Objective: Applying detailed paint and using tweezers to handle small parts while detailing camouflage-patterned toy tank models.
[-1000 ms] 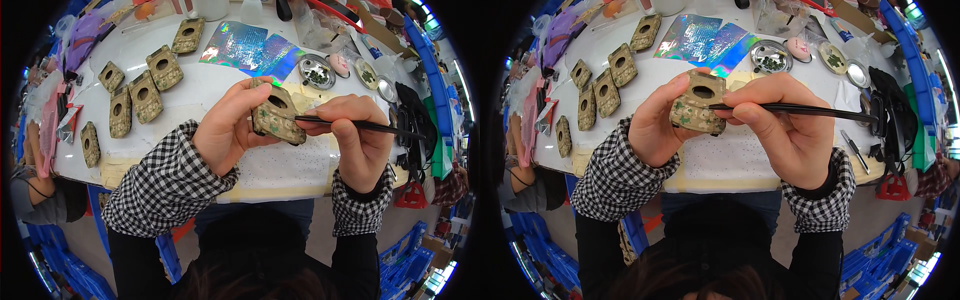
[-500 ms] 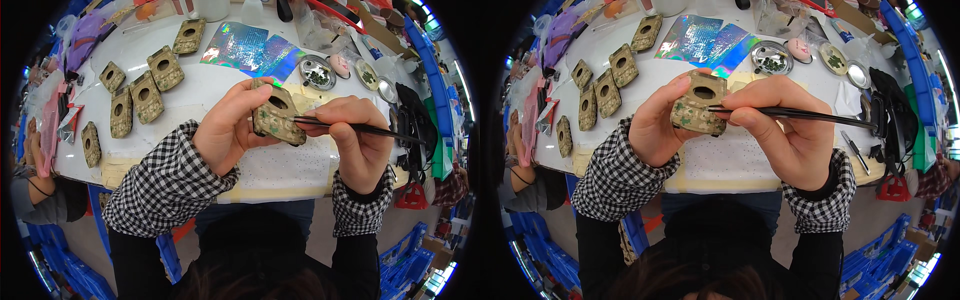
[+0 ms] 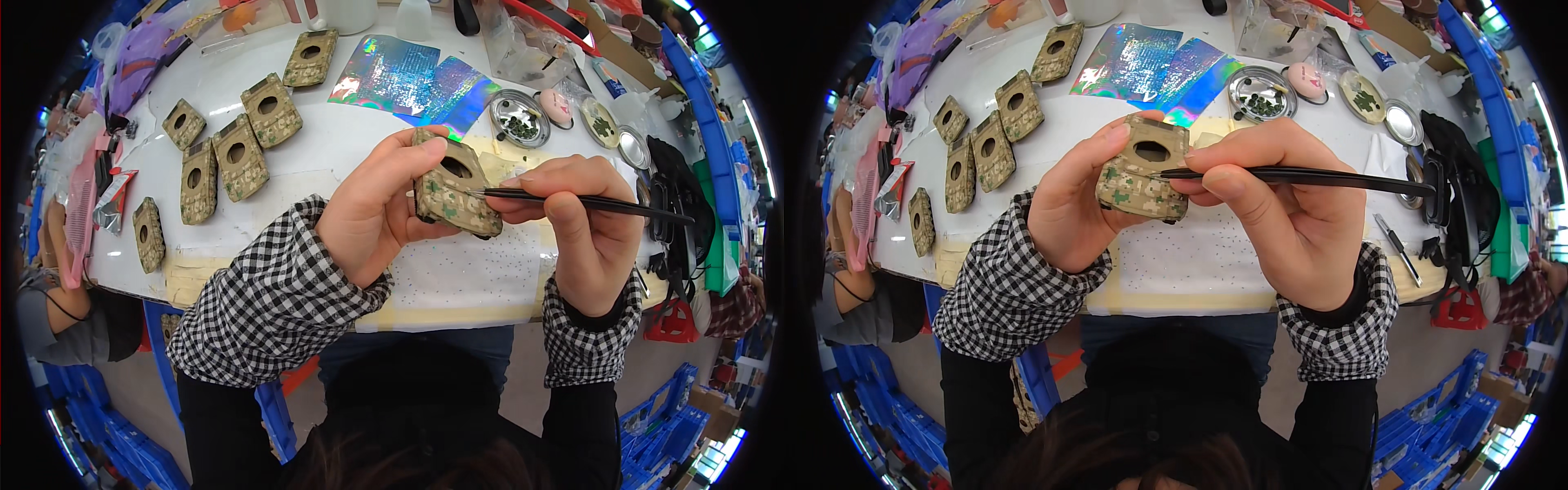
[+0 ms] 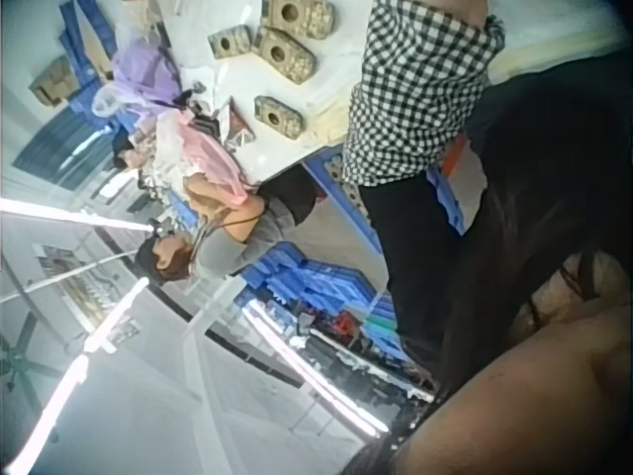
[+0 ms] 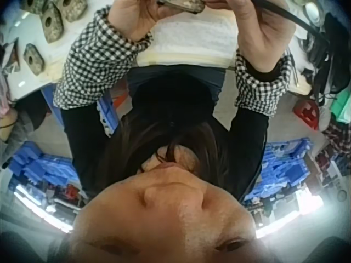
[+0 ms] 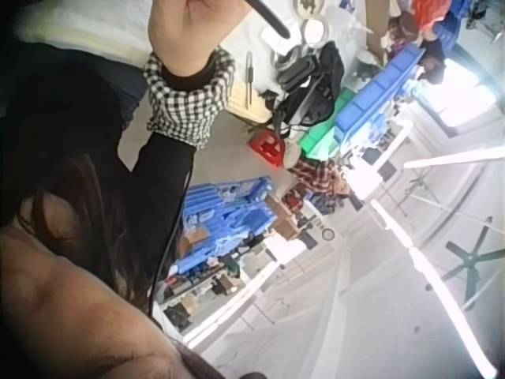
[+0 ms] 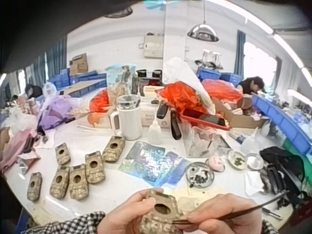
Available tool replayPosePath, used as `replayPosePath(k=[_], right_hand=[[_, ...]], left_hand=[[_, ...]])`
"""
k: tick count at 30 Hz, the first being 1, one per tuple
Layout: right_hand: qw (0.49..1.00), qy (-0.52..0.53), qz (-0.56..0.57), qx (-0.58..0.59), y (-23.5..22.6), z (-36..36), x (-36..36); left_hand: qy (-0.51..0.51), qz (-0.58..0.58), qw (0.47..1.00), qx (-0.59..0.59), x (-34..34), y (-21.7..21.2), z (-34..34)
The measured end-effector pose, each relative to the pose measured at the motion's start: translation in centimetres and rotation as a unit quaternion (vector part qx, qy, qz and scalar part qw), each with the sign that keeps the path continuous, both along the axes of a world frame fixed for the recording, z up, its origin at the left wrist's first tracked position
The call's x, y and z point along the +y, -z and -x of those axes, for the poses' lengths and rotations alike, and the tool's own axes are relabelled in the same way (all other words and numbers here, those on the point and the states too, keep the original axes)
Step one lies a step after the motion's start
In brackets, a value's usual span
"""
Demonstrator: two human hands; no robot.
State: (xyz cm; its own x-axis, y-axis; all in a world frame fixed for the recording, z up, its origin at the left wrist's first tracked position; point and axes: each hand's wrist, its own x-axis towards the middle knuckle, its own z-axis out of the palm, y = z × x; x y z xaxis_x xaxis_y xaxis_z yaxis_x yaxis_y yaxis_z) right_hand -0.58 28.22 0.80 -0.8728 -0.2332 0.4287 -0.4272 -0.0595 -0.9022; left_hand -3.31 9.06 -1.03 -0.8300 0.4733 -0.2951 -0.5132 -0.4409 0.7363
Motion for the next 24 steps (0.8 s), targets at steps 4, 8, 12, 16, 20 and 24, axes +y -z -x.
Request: replayPosePath(k=[4,8,12,16,20,24], right_hand=[[1.0,-0.008,0.022,-0.011,-0.01,-0.04,-0.08],[1.0,-0.01,0.017,-0.007,0.04,-0.01,-0.03],[1.0,0.001,-0.02,0.02,0.07,0.14,-0.13],[0.999,0.012,-0.029,0.031,0.02,0.09,-0.19],[0.999,0.013,-0.03,0.03,0.09,0.13,-0.22],[0.999,0.011,-0.035,0.031,0.01,0.12,-0.2]], left_hand=[[0.003,0.002,1.0,0.002,-0.07,-0.08,0.0],[0.005,0.001,1.0,0.002,-0.03,-0.04,0.03],[0.001,0.009,1.0,0.002,0.0,-0.12,-0.02],[0.001,0.007,1.0,0.003,0.05,-0.18,-0.02],[0.002,0.006,1.0,0.005,-0.03,-0.05,-0.03],[-0.003,0.004,1.0,0.006,0.03,0.01,-0.02]])
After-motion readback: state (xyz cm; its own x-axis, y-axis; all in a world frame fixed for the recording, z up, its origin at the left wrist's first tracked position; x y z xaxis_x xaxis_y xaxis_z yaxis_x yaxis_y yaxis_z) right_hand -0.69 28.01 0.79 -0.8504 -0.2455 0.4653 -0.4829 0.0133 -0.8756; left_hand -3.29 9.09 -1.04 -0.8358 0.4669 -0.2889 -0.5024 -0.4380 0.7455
